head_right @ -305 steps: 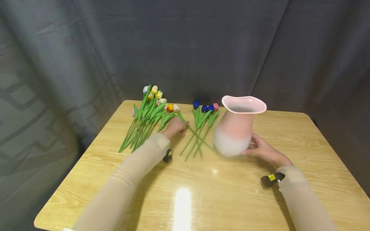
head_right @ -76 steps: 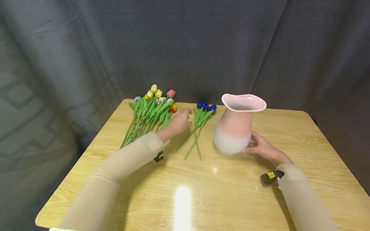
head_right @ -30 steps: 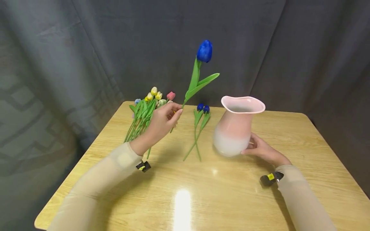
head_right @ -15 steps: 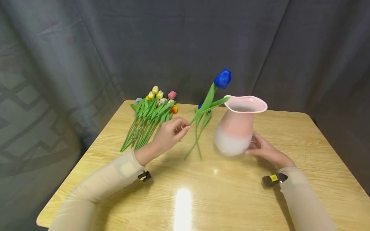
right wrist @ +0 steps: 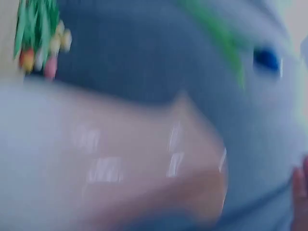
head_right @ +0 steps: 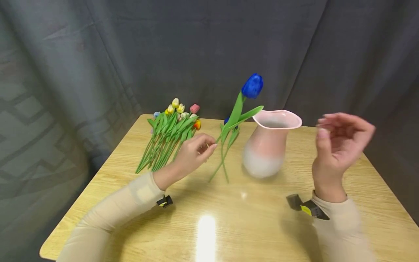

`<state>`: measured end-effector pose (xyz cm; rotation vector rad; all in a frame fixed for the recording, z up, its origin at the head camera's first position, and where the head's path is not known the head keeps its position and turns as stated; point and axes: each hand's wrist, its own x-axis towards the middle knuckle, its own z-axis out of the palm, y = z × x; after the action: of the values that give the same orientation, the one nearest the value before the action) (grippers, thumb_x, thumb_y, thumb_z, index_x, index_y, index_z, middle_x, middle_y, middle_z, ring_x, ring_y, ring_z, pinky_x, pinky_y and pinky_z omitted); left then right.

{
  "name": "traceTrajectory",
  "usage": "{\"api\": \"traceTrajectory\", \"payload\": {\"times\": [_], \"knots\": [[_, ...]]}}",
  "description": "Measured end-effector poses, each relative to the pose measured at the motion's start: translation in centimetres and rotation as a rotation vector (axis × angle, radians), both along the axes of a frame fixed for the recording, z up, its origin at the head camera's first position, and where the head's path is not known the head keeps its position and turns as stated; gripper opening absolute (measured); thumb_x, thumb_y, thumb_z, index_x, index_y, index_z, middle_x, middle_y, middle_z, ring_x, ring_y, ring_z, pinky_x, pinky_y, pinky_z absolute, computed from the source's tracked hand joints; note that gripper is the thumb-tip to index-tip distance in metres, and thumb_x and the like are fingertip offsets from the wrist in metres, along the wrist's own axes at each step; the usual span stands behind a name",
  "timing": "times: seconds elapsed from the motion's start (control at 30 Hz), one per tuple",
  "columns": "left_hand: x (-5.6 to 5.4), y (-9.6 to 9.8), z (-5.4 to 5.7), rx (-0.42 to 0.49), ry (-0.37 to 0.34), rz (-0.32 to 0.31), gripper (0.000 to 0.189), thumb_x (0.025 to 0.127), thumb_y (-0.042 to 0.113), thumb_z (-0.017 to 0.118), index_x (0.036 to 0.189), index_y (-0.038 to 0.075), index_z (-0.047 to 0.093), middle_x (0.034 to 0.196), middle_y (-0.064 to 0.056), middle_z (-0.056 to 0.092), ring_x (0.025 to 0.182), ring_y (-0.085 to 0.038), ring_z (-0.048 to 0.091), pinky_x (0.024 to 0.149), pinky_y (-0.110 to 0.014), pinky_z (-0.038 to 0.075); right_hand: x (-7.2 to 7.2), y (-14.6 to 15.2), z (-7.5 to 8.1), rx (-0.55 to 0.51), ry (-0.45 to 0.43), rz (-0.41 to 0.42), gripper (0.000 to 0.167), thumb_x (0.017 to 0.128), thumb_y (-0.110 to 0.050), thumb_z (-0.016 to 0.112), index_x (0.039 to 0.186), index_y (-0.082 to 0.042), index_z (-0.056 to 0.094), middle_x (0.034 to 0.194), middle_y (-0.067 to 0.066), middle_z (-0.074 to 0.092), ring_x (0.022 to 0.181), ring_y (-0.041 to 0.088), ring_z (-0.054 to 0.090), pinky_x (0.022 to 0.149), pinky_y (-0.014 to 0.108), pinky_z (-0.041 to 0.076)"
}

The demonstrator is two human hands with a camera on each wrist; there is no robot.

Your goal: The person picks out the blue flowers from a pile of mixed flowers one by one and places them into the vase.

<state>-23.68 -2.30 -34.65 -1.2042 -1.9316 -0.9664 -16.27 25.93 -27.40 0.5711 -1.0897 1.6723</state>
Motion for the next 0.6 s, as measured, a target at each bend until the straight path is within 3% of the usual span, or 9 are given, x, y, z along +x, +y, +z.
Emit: {"api": "traceTrajectory", "payload": {"times": [0.07,0.13,0.23,0.33,0.43,0.53,0.6], "knots": [[0.1,0.1,0.1,0.007,0.029,-0.014,0.006,0.089,0.007,0.068,0.092,0.002,0.066,0.081,-0.005,0.067,0.064,-0.008,0.057,0.061,-0.01,0.046,0.9,-2.1,-0.2,0.139,-0.057,0.105,0.037,0.076,0.009,0.072,0.105,0.013,0.049,0.097,0.016,0.061,0.085,0.019,0.063,0.078,0.02,0.051],[0.4,0.3,0.2,0.015,0.055,-0.032,0.006,0.089,0.007,0.067,0.092,0.002,0.065,0.081,-0.005,0.067,0.063,-0.008,0.058,0.061,-0.009,0.046,1.3,-3.7,-0.9,0.317,-0.226,0.208,0.032,0.082,0.015,0.065,0.111,0.012,0.052,0.101,0.013,0.064,0.088,0.016,0.065,0.078,0.018,0.053],[0.8,0.4,0.1,0.025,0.076,-0.061,0.006,0.089,0.007,0.067,0.092,0.002,0.065,0.081,-0.005,0.066,0.063,-0.007,0.057,0.061,-0.009,0.045,1.5,-5.5,-2.6,0.632,-0.494,0.266,0.04,0.088,0.013,0.059,0.126,0.007,0.047,0.113,0.011,0.063,0.098,0.009,0.064,0.083,0.016,0.052],[1.3,0.6,-0.1,0.021,0.076,-0.084,0.005,0.089,0.006,0.066,0.092,0.002,0.064,0.078,-0.004,0.064,0.062,-0.007,0.056,0.061,-0.008,0.044,1.2,-7.0,-3.7,0.809,-0.622,0.275,0.045,0.091,0.006,0.059,0.132,0.008,0.04,0.12,0.015,0.06,0.105,0.004,0.063,0.086,0.015,0.051],[1.6,0.7,-0.3,0.002,0.069,-0.096,0.005,0.09,0.006,0.065,0.092,0.002,0.064,0.077,-0.004,0.063,0.063,-0.007,0.055,0.061,-0.007,0.044,0.7,-7.7,-3.8,0.776,-0.619,0.327,0.048,0.093,0.004,0.058,0.137,0.007,0.038,0.124,0.011,0.061,0.107,0.004,0.063,0.088,0.017,0.051],[1.7,0.8,-0.5,-0.012,0.053,-0.102,0.005,0.089,0.006,0.066,0.093,0.002,0.064,0.077,-0.003,0.064,0.062,-0.007,0.055,0.061,-0.006,0.043,0.2,-7.9,-3.5,0.636,-0.539,0.375,0.046,0.093,0.009,0.055,0.137,0.007,0.042,0.118,0.0,0.066,0.102,0.008,0.067,0.085,0.022,0.054],[1.8,0.9,-0.8,-0.02,0.039,-0.108,0.006,0.089,0.006,0.066,0.093,0.003,0.064,0.078,-0.003,0.064,0.062,-0.006,0.055,0.061,-0.005,0.043,0.0,-7.9,-3.3,0.545,-0.474,0.405,0.042,0.092,0.012,0.054,0.133,0.005,0.048,0.116,0.0,0.068,0.1,0.011,0.069,0.08,0.026,0.056]]}}
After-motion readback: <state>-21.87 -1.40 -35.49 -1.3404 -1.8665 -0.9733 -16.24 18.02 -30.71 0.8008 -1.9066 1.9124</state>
